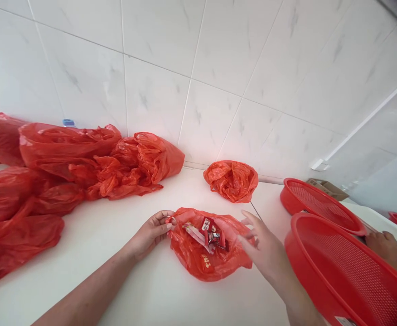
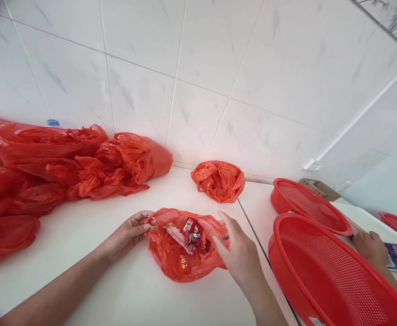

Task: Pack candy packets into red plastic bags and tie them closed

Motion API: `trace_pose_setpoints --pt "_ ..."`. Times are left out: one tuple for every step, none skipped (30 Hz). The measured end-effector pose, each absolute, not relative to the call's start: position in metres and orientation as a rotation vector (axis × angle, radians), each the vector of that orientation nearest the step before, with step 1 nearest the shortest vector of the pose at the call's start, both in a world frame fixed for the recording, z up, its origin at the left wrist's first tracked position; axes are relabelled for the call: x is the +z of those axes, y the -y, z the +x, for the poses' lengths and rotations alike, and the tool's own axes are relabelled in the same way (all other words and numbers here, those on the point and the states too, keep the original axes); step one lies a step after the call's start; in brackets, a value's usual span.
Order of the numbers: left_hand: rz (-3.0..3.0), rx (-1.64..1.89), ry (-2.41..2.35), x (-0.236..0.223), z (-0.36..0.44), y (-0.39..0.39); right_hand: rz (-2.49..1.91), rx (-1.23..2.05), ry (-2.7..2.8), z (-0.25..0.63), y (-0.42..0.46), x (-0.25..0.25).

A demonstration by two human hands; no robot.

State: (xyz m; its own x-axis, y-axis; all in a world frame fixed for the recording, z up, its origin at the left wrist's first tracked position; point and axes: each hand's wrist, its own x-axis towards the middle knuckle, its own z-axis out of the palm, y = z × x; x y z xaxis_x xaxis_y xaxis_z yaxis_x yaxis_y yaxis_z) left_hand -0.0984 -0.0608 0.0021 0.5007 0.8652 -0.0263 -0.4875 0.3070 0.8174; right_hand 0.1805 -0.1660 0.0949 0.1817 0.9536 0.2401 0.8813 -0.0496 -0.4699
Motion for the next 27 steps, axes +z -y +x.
trace_pose_setpoints --pt "0.853 0.945 -0.519 0.002 -0.098 0.061 -1.955 0.172 1.616 0.188 0.168 0.09" --pt "0.854 0.94 -0.516 0.002 -0.098 0.06 -1.969 0.153 1.519 0.196 0.171 0.084" --pt "0.856 0.937 -0.512 0.002 -0.098 0.06 -1.988 0.142 1.436 0.204 0.174 0.078" --pt "0.857 0.934 -0.508 0.002 -0.098 0.06 -2.009 0.156 1.365 0.212 0.177 0.071" --pt "0.858 0.932 -0.505 0.002 -0.097 0.06 -2.029 0.21 1.301 0.218 0.18 0.063" --pt "0.859 0.932 -0.502 0.001 -0.097 0.059 -2.04 0.302 1.243 0.223 0.182 0.056" --pt "0.859 0.932 -0.499 0.001 -0.097 0.059 -2.035 0.422 1.193 0.226 0.184 0.049" --pt "0.86 0.933 -0.497 0.001 -0.097 0.059 -2.013 0.553 1.148 0.227 0.185 0.042" --pt "0.86 0.934 -0.496 0.0 -0.097 0.059 -1.982 0.674 1.106 0.226 0.186 0.036" --pt "0.861 0.935 -0.496 0.0 -0.097 0.06 -1.942 0.772 1.072 0.224 0.187 0.031" --pt "0.863 0.937 -0.495 0.0 -0.097 0.06 -1.9 0.843 1.046 0.221 0.188 0.027" --pt "0.865 0.939 -0.496 0.001 -0.098 0.06 -1.855 0.896 1.024 0.218 0.188 0.025" --pt "0.867 0.941 -0.498 0.002 -0.098 0.061 -1.809 0.941 1.002 0.214 0.187 0.023" --pt "0.867 0.943 -0.502 0.003 -0.098 0.062 -1.759 0.986 0.982 0.211 0.187 0.023" --pt "0.867 0.944 -0.508 0.004 -0.098 0.063 -1.702 1.034 0.965 0.208 0.187 0.023" --pt "0.866 0.947 -0.516 0.005 -0.098 0.063 -1.641 1.085 0.945 0.206 0.186 0.023" --pt "0.864 0.953 -0.526 0.006 -0.098 0.064 -1.579 1.133 0.924 0.205 0.186 0.023" --pt "0.861 0.961 -0.537 0.007 -0.097 0.065 -1.518 1.174 0.902 0.204 0.185 0.023" --pt "0.86 0.973 -0.549 0.009 -0.097 0.065 -1.465 1.201 0.88 0.204 0.184 0.023" --pt "0.859 0.987 -0.561 0.01 -0.097 0.065 -1.422 1.219 0.859 0.204 0.182 0.022" --pt "0.86 1.005 -0.573 0.012 -0.096 0.064 -1.388 1.224 0.838 0.205 0.18 0.022" --pt "0.862 1.026 -0.584 0.015 -0.096 0.062 -1.362 1.215 0.81 0.207 0.178 0.022" --pt "0.865 1.053 -0.593 0.019 -0.096 0.059 -1.336 1.192 0.776 0.21 0.174 0.024" --pt "0.869 1.089 -0.6 0.025 -0.096 0.055 -1.303 1.158 0.74 0.214 0.17 0.027" --pt "0.874 1.133 -0.602 0.033 -0.096 0.052 -1.264 1.109 0.702 0.219 0.166 0.032" --pt "0.878 1.185 -0.6 0.043 -0.097 0.048 -1.22 1.05 0.662 0.224 0.162 0.039" --pt "0.882 1.24 -0.592 0.055 -0.098 0.045 -1.171 0.988 0.631 0.229 0.158 0.048"
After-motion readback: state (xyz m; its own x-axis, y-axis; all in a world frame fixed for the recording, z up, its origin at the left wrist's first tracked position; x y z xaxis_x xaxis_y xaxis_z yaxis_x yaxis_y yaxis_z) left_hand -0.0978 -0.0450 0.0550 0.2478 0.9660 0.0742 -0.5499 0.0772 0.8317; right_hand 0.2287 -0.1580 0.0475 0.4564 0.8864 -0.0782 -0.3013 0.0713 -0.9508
